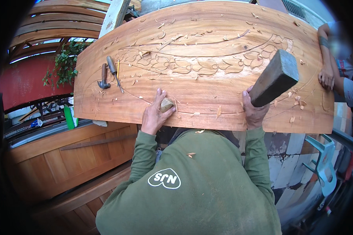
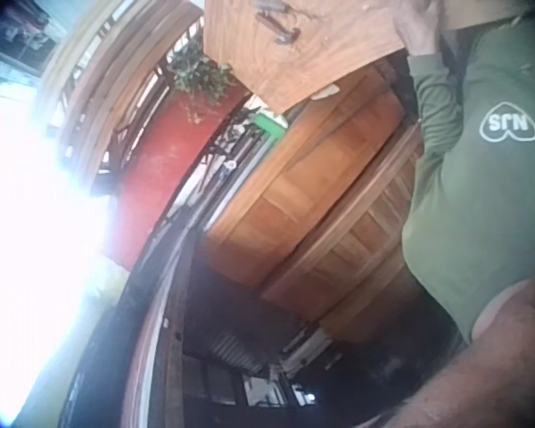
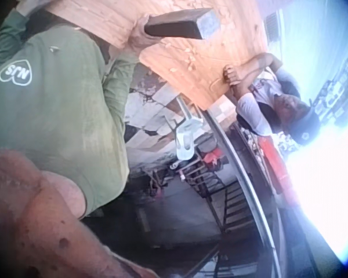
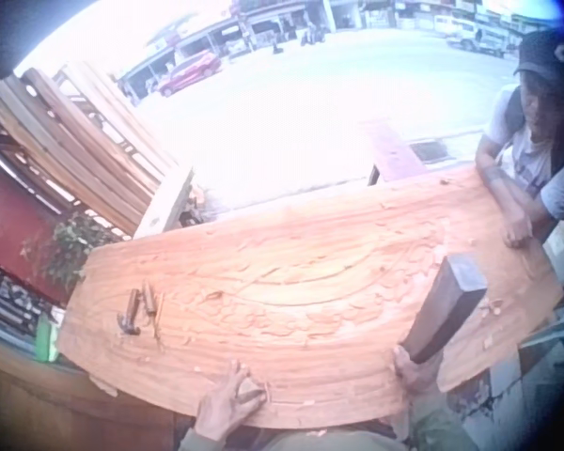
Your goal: The person carves a decorative floral pattern into a large wooden table top using a chisel and a wooden mallet.
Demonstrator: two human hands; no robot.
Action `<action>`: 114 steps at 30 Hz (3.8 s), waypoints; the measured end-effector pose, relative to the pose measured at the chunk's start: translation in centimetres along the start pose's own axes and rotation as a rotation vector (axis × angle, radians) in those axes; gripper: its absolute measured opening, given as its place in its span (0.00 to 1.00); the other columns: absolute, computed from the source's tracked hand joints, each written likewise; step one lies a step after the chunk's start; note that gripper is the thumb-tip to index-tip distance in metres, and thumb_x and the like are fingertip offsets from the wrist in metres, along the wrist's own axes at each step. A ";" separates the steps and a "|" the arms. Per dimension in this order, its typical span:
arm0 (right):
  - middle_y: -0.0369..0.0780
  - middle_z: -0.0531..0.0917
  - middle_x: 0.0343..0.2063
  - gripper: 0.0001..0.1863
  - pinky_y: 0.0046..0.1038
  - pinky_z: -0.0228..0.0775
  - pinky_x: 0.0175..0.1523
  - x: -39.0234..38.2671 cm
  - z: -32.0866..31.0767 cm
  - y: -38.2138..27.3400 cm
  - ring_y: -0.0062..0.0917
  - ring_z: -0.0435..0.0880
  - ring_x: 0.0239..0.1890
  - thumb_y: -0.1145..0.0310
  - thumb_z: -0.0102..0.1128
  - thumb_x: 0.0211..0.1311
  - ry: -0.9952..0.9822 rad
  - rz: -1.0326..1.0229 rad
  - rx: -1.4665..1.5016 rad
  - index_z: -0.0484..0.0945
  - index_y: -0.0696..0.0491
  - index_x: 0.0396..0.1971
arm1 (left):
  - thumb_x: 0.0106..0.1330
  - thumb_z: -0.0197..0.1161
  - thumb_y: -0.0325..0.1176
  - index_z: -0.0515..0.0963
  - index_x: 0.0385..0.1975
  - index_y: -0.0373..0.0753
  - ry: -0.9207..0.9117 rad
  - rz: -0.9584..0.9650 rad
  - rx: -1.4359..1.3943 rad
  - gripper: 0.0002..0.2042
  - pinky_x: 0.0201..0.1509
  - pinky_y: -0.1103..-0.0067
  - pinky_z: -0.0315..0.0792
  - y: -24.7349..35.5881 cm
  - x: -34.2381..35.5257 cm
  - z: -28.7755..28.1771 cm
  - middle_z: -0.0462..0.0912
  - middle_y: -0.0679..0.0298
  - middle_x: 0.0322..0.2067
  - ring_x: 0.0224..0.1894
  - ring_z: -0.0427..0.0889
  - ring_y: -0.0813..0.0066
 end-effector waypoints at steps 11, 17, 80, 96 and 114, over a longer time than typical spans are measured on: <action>0.32 0.83 0.31 0.09 0.22 0.73 0.37 0.0 1.5 1.3 0.15 0.80 0.30 0.76 0.74 0.63 0.157 -0.064 -0.072 0.83 0.55 0.39 | 0.63 0.78 0.47 0.80 0.64 0.43 -0.054 -0.022 0.004 0.31 0.48 0.59 0.85 -2.0 1.9 -3.6 0.90 0.48 0.48 0.46 0.91 0.45; 0.36 0.85 0.31 0.09 0.29 0.75 0.49 -0.6 -0.7 3.0 0.24 0.84 0.36 0.69 0.72 0.66 0.374 -0.106 -0.206 0.83 0.56 0.40 | 0.64 0.77 0.41 0.79 0.57 0.46 0.491 0.027 0.150 0.23 0.43 0.57 0.83 -10.8 9.1 -11.6 0.86 0.50 0.43 0.42 0.89 0.44; 0.49 0.85 0.57 0.52 0.44 0.76 0.65 -2.7 -4.4 -3.9 0.45 0.83 0.63 0.46 0.83 0.55 0.432 0.291 -1.362 0.67 0.36 0.79 | 0.68 0.75 0.51 0.78 0.69 0.46 0.547 0.416 0.255 0.32 0.55 0.60 0.80 -15.9 14.0 -7.8 0.84 0.55 0.51 0.52 0.81 0.51; 0.41 0.85 0.36 0.13 0.40 0.79 0.52 -3.4 17.6 2.7 0.38 0.85 0.44 0.61 0.75 0.65 -0.025 -0.451 -1.051 0.87 0.51 0.44 | 0.69 0.74 0.50 0.78 0.69 0.46 0.496 0.397 0.218 0.30 0.56 0.60 0.80 -16.0 14.5 -8.2 0.85 0.53 0.52 0.53 0.82 0.51; 0.41 0.87 0.31 0.14 0.37 0.80 0.42 -22.6 15.5 -3.1 0.36 0.88 0.33 0.68 0.71 0.70 -0.404 -0.094 -0.803 0.86 0.51 0.54 | 0.66 0.79 0.42 0.80 0.54 0.38 0.529 0.392 0.055 0.23 0.56 0.60 0.78 -17.1 14.4 -7.8 0.85 0.55 0.50 0.54 0.83 0.51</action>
Point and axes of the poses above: each hand's wrist, its own x-axis towards the middle knuckle, its own z-axis out of the palm, y = z × x, the point moved 2 cm from there along x, towards the middle knuckle
